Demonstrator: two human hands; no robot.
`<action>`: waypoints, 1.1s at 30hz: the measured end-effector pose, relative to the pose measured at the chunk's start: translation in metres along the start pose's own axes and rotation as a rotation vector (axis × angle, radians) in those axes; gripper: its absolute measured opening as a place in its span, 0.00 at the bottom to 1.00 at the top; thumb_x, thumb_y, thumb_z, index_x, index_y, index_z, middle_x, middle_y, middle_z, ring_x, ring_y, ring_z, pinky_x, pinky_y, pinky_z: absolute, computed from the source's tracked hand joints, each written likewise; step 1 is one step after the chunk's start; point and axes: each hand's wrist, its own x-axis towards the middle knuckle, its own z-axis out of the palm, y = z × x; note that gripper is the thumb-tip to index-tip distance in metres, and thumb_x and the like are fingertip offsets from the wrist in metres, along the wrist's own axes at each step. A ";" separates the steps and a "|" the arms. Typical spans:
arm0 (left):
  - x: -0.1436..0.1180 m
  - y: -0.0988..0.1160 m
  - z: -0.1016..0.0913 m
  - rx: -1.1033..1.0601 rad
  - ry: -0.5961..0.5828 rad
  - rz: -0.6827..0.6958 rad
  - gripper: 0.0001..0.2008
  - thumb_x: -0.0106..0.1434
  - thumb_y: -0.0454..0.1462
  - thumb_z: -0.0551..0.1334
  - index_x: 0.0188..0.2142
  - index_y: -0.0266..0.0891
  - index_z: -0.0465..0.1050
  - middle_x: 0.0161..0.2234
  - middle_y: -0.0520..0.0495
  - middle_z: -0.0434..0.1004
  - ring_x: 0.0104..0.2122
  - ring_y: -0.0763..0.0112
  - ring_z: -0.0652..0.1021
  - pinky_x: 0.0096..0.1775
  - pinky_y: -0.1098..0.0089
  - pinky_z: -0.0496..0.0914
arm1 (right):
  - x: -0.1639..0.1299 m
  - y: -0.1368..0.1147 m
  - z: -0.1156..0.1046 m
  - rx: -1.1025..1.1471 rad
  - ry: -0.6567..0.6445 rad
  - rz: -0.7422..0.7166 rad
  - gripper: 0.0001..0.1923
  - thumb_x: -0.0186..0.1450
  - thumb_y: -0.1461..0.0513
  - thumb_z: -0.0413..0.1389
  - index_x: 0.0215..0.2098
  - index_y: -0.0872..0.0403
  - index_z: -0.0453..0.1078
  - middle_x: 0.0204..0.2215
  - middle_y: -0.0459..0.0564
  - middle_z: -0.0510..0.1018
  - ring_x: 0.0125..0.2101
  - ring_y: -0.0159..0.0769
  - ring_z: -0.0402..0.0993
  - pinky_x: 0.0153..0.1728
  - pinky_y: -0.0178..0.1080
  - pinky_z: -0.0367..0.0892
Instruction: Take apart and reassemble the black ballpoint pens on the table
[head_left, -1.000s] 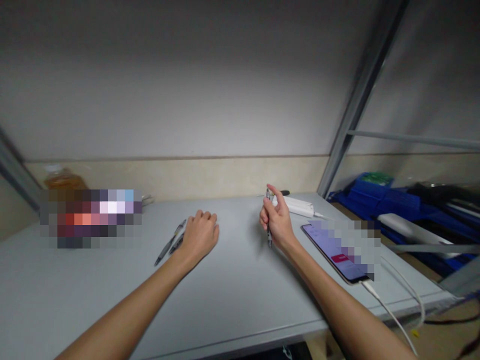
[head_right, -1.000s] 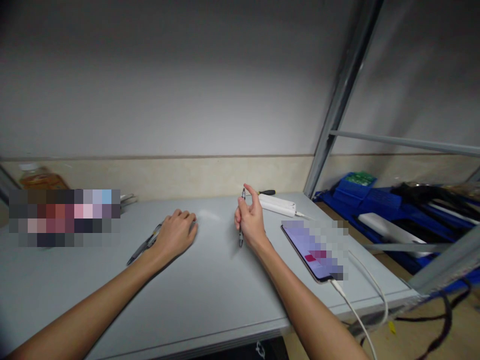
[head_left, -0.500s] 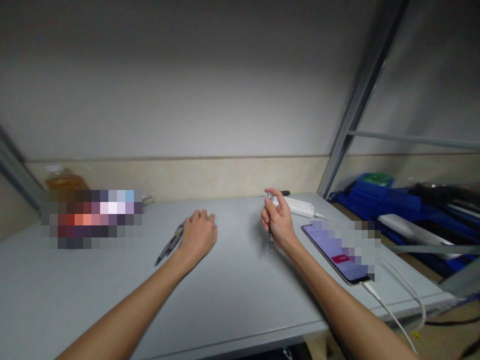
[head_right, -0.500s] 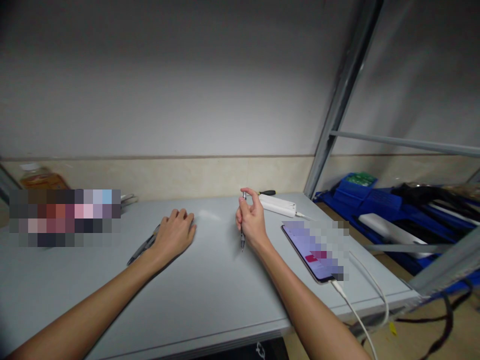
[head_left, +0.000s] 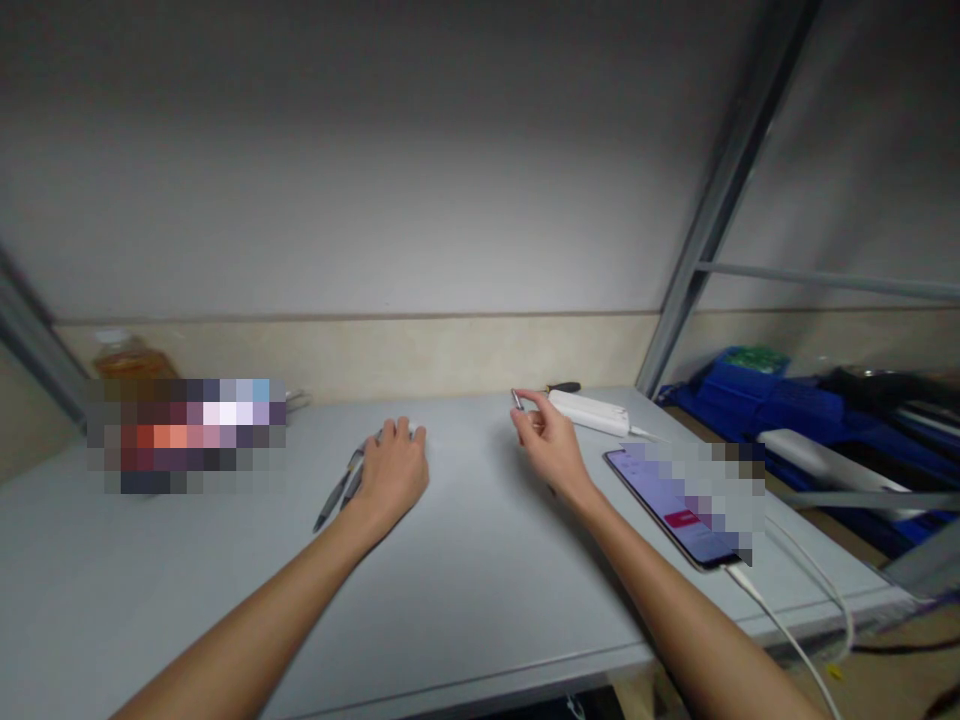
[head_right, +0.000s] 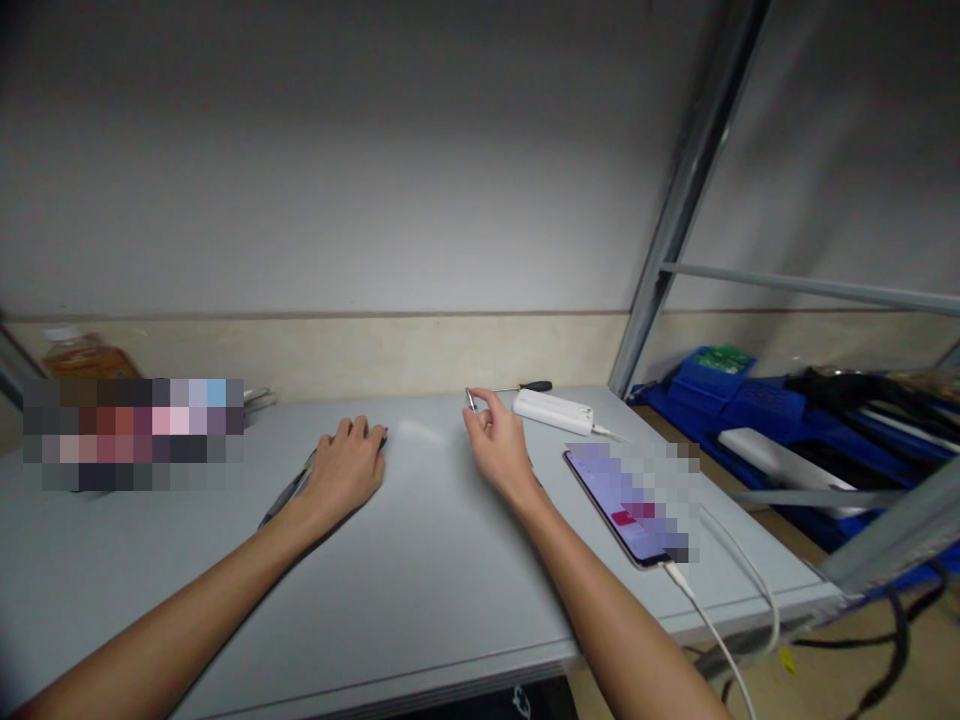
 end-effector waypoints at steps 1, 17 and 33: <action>0.000 0.000 0.000 -0.001 0.002 -0.005 0.16 0.61 0.33 0.48 0.45 0.35 0.68 0.44 0.36 0.66 0.46 0.54 0.65 0.41 0.57 0.64 | 0.000 0.002 0.000 -0.130 -0.014 -0.025 0.17 0.63 0.57 0.49 0.47 0.55 0.66 0.16 0.40 0.65 0.18 0.29 0.62 0.24 0.32 0.57; 0.000 -0.003 0.002 -0.093 -0.168 -0.190 0.19 0.64 0.42 0.44 0.49 0.39 0.64 0.48 0.35 0.65 0.47 0.51 0.66 0.38 0.47 0.67 | -0.001 0.009 -0.014 -1.003 -0.318 0.297 0.17 0.61 0.60 0.50 0.48 0.53 0.68 0.42 0.58 0.73 0.43 0.48 0.69 0.38 0.43 0.63; 0.000 -0.003 0.000 -0.089 -0.130 -0.177 0.20 0.63 0.39 0.45 0.52 0.37 0.60 0.49 0.34 0.64 0.48 0.50 0.64 0.39 0.48 0.67 | 0.003 0.009 -0.023 -1.027 -0.417 0.360 0.22 0.60 0.69 0.46 0.53 0.53 0.63 0.49 0.61 0.66 0.49 0.50 0.65 0.39 0.45 0.65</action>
